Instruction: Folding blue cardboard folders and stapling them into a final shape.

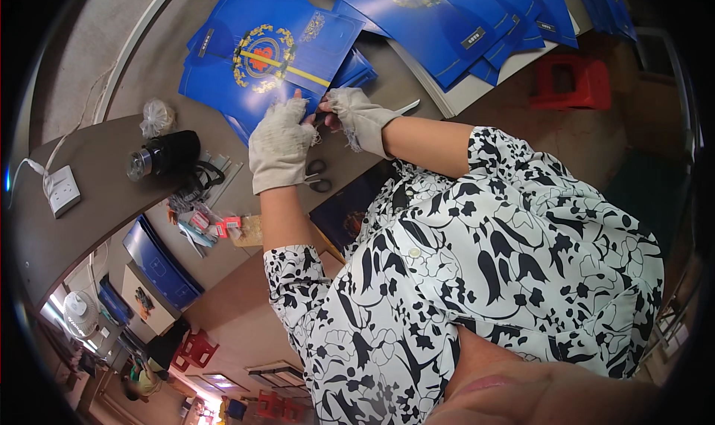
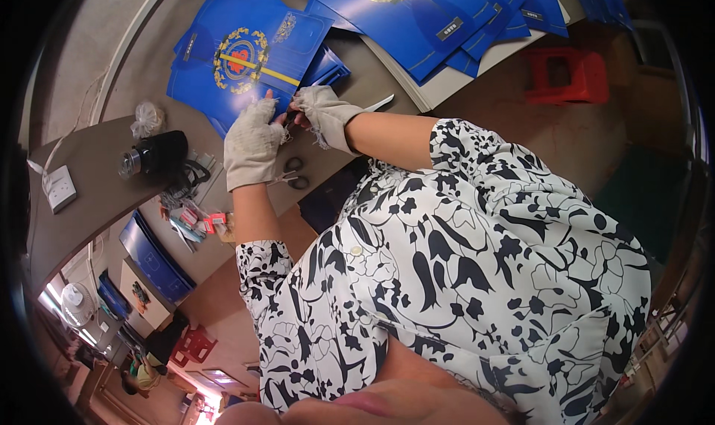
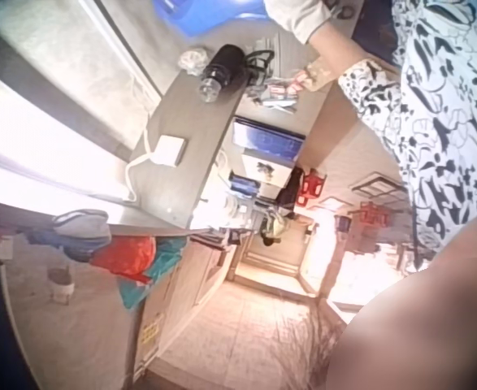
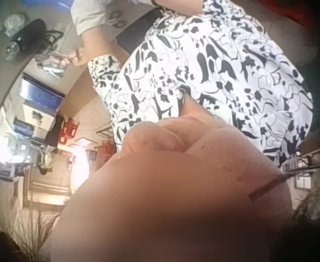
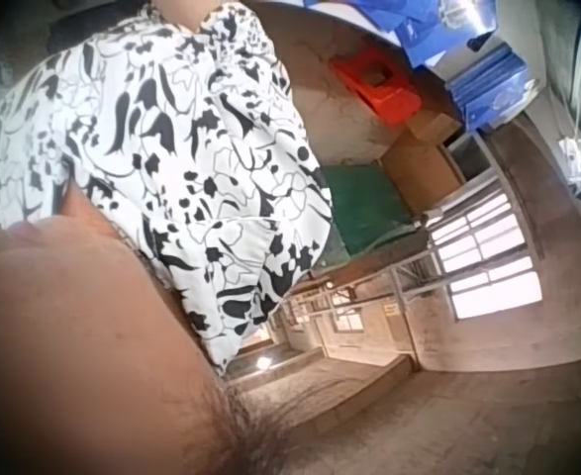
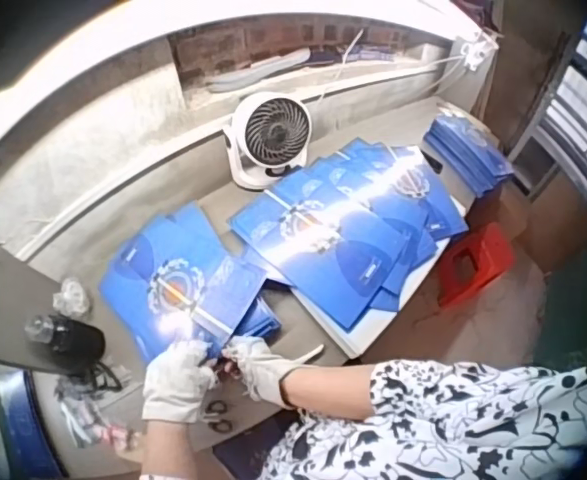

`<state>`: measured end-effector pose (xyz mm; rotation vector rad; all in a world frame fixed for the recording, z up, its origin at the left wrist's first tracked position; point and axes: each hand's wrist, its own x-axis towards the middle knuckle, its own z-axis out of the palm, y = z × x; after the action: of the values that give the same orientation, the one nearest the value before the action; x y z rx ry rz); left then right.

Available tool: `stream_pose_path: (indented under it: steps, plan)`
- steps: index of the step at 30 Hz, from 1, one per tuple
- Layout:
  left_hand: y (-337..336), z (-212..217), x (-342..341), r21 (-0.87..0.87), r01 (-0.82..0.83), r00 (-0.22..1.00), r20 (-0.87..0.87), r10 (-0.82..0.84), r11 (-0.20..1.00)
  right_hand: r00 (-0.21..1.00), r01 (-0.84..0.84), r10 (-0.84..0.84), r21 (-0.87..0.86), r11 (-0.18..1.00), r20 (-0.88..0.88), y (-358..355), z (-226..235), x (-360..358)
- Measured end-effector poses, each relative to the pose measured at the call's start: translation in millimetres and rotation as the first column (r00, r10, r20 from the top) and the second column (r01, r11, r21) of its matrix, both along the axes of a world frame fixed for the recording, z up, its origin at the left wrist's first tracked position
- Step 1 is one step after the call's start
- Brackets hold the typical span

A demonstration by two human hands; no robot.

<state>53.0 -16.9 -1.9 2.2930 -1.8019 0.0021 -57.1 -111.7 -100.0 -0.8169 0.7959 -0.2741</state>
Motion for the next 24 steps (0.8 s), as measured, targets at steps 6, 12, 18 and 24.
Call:
stream_pose_path:
  steps: [6,12,18,24]
  plan:
    - [-12,15,-23,0.196,-0.086,0.996,-0.022,0.092,0.977,0.997,-0.034,0.031,-0.041,0.999,-0.072,-4,14,-1]
    - [0,-11,-26,-0.166,-0.102,0.982,0.140,0.126,0.981,0.997,0.048,-0.040,0.138,0.989,-0.062,-1,28,6]
    - [7,-29,-24,-0.197,-0.093,0.991,0.080,0.111,0.976,0.999,-0.039,0.032,0.190,0.981,0.037,-11,-3,9]
    - [8,-24,-25,-0.259,-0.013,0.997,0.073,0.032,0.966,0.997,-0.069,0.064,0.155,0.986,0.036,-17,-13,8]
